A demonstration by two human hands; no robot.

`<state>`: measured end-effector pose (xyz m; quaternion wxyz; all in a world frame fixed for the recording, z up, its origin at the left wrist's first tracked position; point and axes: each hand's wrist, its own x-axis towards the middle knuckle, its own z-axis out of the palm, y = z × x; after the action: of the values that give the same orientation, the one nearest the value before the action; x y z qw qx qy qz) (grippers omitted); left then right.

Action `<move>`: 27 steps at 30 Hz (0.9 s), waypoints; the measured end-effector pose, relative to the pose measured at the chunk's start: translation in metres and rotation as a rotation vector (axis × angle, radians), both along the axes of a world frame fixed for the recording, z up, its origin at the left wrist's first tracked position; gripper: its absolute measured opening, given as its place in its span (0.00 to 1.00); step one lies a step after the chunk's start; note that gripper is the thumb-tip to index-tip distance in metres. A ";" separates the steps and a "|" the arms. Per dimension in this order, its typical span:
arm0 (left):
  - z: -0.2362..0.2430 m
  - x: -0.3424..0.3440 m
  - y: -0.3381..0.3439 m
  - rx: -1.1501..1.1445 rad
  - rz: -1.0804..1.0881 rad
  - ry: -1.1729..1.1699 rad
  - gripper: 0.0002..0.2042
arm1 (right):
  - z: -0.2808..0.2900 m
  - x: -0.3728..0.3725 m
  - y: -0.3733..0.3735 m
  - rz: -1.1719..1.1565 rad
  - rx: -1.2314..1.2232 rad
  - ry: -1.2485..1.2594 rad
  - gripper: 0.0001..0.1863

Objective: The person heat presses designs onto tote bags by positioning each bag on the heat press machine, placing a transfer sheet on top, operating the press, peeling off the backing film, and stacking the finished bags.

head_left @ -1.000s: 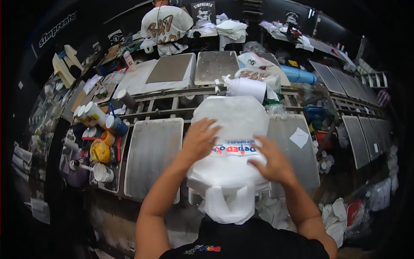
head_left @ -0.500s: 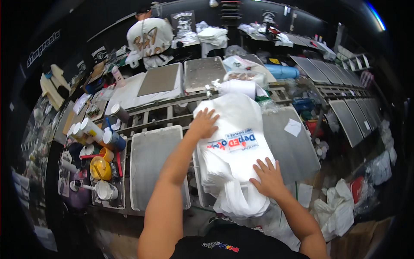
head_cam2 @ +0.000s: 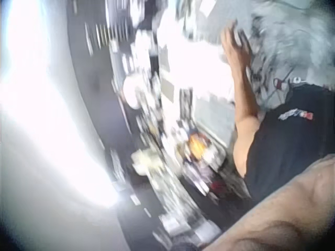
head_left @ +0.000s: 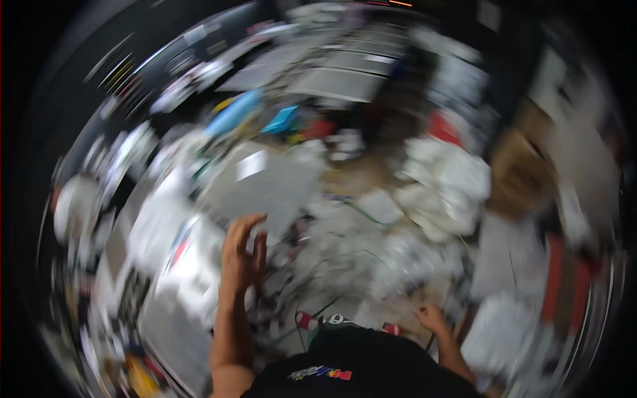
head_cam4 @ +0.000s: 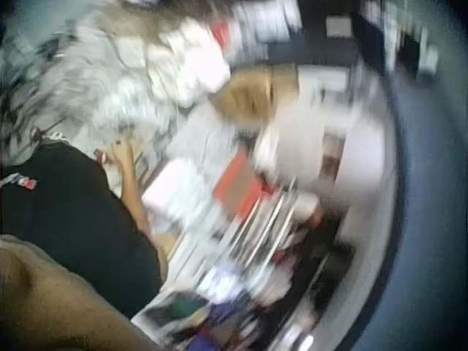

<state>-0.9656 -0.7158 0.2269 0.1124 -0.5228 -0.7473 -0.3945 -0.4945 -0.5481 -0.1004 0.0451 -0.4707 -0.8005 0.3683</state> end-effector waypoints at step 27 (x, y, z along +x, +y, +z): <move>-0.409 0.316 0.589 -1.516 -1.165 0.620 0.19 | -0.286 0.465 0.115 -1.839 -0.089 -0.560 0.27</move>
<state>-0.6500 -0.1265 -0.1825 -0.2710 -0.8201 -0.3667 0.3457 -0.0299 -0.4329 -0.3866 0.1055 -0.9863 -0.0854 0.0933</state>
